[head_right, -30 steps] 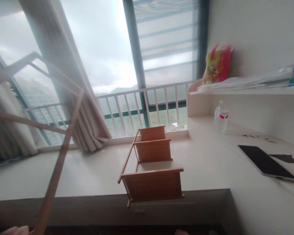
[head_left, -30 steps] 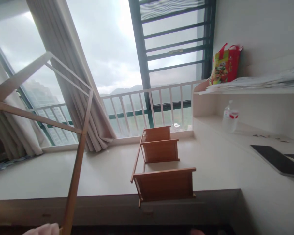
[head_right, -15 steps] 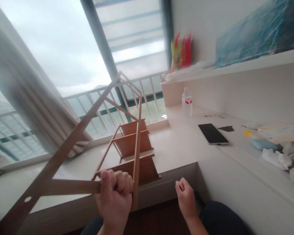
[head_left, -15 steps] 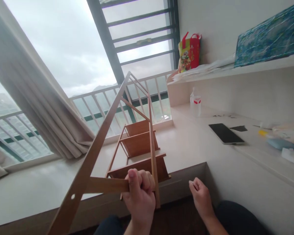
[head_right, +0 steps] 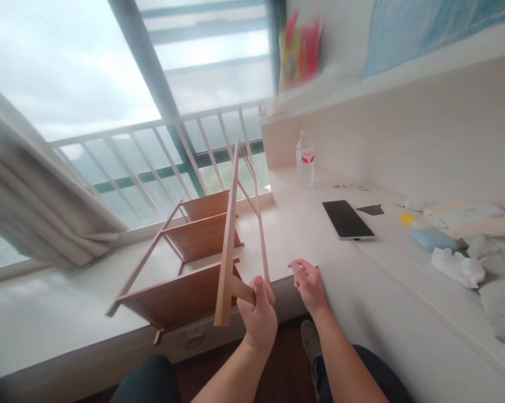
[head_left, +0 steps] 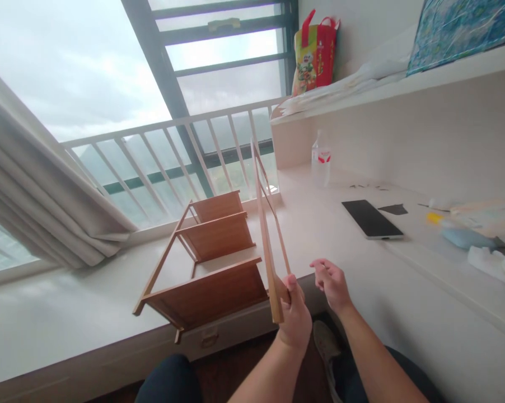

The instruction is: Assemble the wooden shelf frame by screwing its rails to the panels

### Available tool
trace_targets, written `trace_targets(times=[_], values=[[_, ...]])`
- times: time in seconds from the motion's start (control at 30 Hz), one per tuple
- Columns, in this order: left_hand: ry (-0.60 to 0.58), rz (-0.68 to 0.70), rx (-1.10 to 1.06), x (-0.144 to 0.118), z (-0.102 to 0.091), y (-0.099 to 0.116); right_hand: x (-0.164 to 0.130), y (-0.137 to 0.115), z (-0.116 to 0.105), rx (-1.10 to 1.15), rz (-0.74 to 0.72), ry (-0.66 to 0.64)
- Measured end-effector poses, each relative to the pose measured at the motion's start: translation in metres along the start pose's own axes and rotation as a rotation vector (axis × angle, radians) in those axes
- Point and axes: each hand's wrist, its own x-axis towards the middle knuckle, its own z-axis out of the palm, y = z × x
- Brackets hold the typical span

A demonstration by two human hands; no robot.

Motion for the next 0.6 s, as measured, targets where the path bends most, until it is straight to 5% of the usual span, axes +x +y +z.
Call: trace_targets(times=[0.23, 0.5, 0.6], values=[[0.041, -0.024, 0.078, 0.026, 0.011, -0.046, 0.014, -0.007, 0.021, 0.067, -0.005, -0.095], [0.115, -0.064, 0.058, 0.042, 0.004, -0.072, 0.001, -0.024, 0.050, -0.154, -0.158, -0.419], [0.120, -0.086, 0.010, 0.043, 0.001, -0.081, -0.001, -0.026, 0.055, -0.235, -0.219, -0.434]])
